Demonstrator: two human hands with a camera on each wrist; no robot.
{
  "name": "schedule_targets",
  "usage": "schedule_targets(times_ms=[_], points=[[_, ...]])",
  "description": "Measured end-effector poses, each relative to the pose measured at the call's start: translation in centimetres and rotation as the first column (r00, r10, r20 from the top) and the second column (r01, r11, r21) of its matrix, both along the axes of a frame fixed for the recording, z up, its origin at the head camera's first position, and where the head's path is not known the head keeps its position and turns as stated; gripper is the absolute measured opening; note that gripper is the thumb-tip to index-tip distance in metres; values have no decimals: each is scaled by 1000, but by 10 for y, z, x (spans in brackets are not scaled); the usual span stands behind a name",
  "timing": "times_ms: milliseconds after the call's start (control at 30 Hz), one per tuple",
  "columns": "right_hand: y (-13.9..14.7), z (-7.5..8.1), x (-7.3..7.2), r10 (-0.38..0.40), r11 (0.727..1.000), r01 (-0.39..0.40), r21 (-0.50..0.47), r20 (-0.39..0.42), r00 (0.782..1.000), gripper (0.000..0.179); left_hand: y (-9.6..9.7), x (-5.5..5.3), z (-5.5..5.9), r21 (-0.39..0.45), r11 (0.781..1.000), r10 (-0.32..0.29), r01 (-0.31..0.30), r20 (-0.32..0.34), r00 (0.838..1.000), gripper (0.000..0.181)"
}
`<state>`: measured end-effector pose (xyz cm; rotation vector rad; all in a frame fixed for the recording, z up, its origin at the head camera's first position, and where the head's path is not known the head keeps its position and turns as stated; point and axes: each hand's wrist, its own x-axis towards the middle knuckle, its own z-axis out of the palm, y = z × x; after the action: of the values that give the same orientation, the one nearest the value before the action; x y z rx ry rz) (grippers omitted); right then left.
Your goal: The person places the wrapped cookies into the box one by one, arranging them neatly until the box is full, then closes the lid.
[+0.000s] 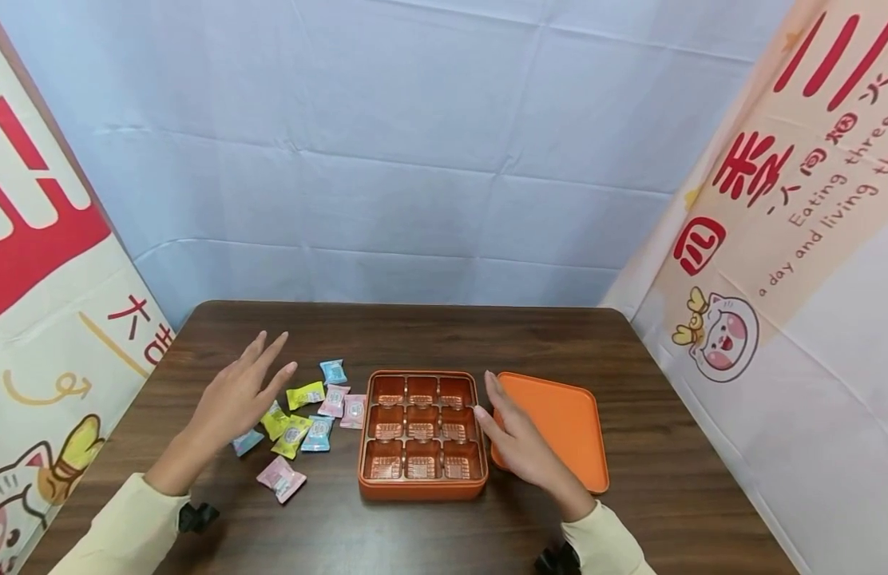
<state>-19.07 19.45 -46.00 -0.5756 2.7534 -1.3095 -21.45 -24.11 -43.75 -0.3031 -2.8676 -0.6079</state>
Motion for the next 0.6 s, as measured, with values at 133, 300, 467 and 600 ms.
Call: schedule_targets(times_ms=[133, 300, 467, 600], points=[[-2, -5, 0, 9, 999, -10, 49, 20, 1000, 70, 1, 1, -5, -11, 1000, -13, 13, 8, 1000, 69], [-4, -10, 1, 32, 997, -35, 65, 48, 998, 71, 3, 1, -13, -17, 1000, -26, 27, 21, 999, 71], [-7, -14, -1, 61, 995, -65, 70, 59, 996, 73, 4, 2, -18, -21, 999, -40, 41, 25, 999, 70], [-11, -17, -1, 68, 994, -74, 84, 68, 995, 73, 3, 3, -20, -33, 998, -55, 56, 21, 998, 65]])
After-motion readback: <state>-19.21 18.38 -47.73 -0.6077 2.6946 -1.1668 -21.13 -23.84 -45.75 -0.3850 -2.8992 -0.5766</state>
